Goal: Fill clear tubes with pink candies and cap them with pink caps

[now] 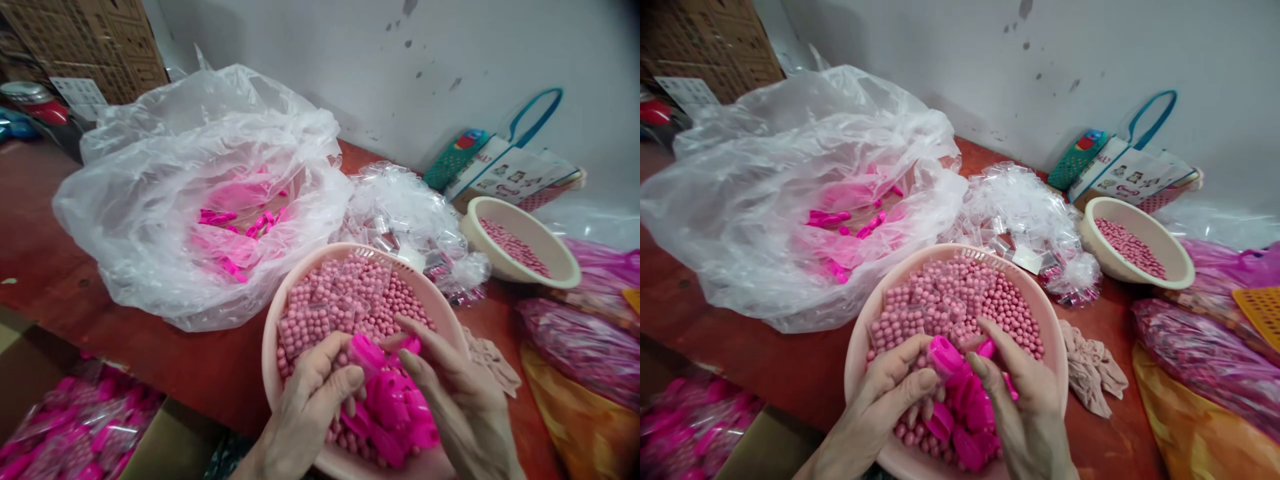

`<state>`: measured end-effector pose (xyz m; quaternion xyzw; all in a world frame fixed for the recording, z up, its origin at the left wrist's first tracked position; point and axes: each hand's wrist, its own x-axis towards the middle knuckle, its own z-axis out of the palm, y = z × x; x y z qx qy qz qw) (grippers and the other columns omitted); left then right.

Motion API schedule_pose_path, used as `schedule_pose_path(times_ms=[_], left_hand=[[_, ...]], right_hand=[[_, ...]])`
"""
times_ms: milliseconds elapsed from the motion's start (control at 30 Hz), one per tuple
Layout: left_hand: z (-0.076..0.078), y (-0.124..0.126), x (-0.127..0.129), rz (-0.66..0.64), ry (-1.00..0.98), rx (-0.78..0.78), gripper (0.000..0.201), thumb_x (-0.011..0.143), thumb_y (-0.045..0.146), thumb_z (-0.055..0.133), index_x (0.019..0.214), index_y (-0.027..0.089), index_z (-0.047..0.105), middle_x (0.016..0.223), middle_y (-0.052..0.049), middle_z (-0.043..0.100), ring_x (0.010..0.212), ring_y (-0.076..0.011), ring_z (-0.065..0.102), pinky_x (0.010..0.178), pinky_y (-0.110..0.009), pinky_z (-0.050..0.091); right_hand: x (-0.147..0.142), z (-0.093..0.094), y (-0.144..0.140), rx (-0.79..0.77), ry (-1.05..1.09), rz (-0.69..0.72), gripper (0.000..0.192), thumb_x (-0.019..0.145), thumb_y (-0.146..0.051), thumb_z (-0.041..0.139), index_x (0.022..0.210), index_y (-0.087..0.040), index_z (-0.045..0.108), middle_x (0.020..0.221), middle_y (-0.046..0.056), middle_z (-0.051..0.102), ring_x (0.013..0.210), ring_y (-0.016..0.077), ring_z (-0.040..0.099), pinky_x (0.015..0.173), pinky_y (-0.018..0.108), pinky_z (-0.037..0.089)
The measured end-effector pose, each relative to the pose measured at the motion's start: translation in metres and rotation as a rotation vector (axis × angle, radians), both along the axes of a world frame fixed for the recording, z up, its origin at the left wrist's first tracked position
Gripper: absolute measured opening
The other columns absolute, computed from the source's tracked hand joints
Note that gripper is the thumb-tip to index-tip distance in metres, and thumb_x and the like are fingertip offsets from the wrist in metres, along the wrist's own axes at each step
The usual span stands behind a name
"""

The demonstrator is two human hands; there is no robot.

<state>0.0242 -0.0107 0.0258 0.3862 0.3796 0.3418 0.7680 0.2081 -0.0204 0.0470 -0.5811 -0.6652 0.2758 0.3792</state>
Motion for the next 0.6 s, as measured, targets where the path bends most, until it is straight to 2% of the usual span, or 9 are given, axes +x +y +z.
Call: schedule_pose_path(times_ms=[67, 133, 233, 300, 367, 433, 533, 600], left_hand=[[0.002, 0.000, 0.000, -0.002, -0.021, -0.002, 0.014, 0.090, 0.031, 0.055, 0.097, 0.019, 0.060, 0.072, 0.004, 0.053, 0.057, -0.0057, 0.044, 0.052, -0.015, 0.035], [0.003, 0.000, 0.001, 0.023, -0.062, -0.021, 0.010, 0.088, 0.028, 0.057, 0.092, 0.019, 0.060, 0.073, 0.004, 0.050, 0.065, -0.0077, 0.043, 0.060, -0.016, 0.037], [0.000, -0.002, 0.000, 0.039, -0.090, -0.042, 0.012, 0.086, 0.030, 0.059, 0.088, 0.018, 0.059, 0.072, 0.004, 0.047, 0.066, -0.0091, 0.041, 0.061, -0.018, 0.036], [-0.002, -0.005, 0.000, 0.041, -0.045, -0.058, 0.017, 0.085, 0.034, 0.059, 0.092, 0.019, 0.062, 0.073, 0.003, 0.050, 0.067, -0.0108, 0.045, 0.060, -0.019, 0.037], [-0.004, -0.008, -0.001, 0.082, 0.064, -0.068, 0.025, 0.083, 0.036, 0.061, 0.102, 0.021, 0.065, 0.086, -0.001, 0.058, 0.082, -0.0162, 0.052, 0.073, -0.022, 0.042], [-0.004, -0.011, -0.002, 0.115, 0.185, -0.049, 0.031, 0.081, 0.036, 0.062, 0.110, 0.024, 0.065, 0.099, -0.003, 0.061, 0.101, -0.0232, 0.051, 0.089, -0.029, 0.040], [-0.004, -0.015, -0.004, 0.093, 0.309, -0.002, 0.034, 0.083, 0.040, 0.059, 0.115, 0.028, 0.065, 0.098, -0.004, 0.062, 0.107, -0.0276, 0.049, 0.095, -0.036, 0.037], [-0.005, -0.015, -0.005, 0.097, 0.358, 0.024, 0.035, 0.084, 0.042, 0.058, 0.116, 0.030, 0.064, 0.102, -0.005, 0.061, 0.110, -0.0283, 0.048, 0.096, -0.037, 0.036]], right_hand=[[-0.010, -0.007, -0.001, 0.132, -0.186, 0.127, 0.043, 0.097, -0.032, 0.045, 0.138, -0.023, 0.040, 0.108, 0.007, 0.066, 0.096, 0.0205, 0.065, 0.083, 0.028, 0.055], [-0.018, -0.012, -0.003, 0.282, -0.371, 0.225, 0.052, 0.098, -0.036, 0.039, 0.145, -0.018, 0.027, 0.121, 0.012, 0.060, 0.108, 0.0245, 0.060, 0.088, 0.031, 0.053], [-0.026, -0.016, -0.006, 0.443, -0.609, 0.190, 0.062, 0.097, -0.038, 0.037, 0.147, -0.009, 0.015, 0.121, 0.017, 0.059, 0.110, 0.0280, 0.058, 0.087, 0.033, 0.054], [-0.029, -0.017, -0.008, 0.490, -0.709, 0.175, 0.063, 0.096, -0.034, 0.036, 0.147, -0.004, 0.014, 0.115, 0.019, 0.062, 0.106, 0.0285, 0.061, 0.084, 0.033, 0.055], [-0.032, -0.018, -0.009, 0.556, -0.769, 0.175, 0.064, 0.093, -0.031, 0.038, 0.144, 0.002, 0.019, 0.108, 0.021, 0.064, 0.101, 0.0294, 0.063, 0.080, 0.032, 0.056], [-0.036, -0.018, -0.010, 0.594, -0.796, 0.166, 0.066, 0.089, -0.029, 0.042, 0.141, 0.007, 0.024, 0.104, 0.024, 0.064, 0.096, 0.0313, 0.064, 0.073, 0.033, 0.057], [-0.042, -0.021, -0.010, 0.579, -0.827, 0.103, 0.069, 0.085, -0.024, 0.047, 0.141, 0.007, 0.023, 0.098, 0.026, 0.065, 0.087, 0.0328, 0.066, 0.059, 0.033, 0.056], [-0.045, -0.023, -0.009, 0.566, -0.795, 0.078, 0.069, 0.083, -0.020, 0.050, 0.142, 0.003, 0.022, 0.096, 0.025, 0.065, 0.084, 0.0321, 0.067, 0.056, 0.033, 0.055]])
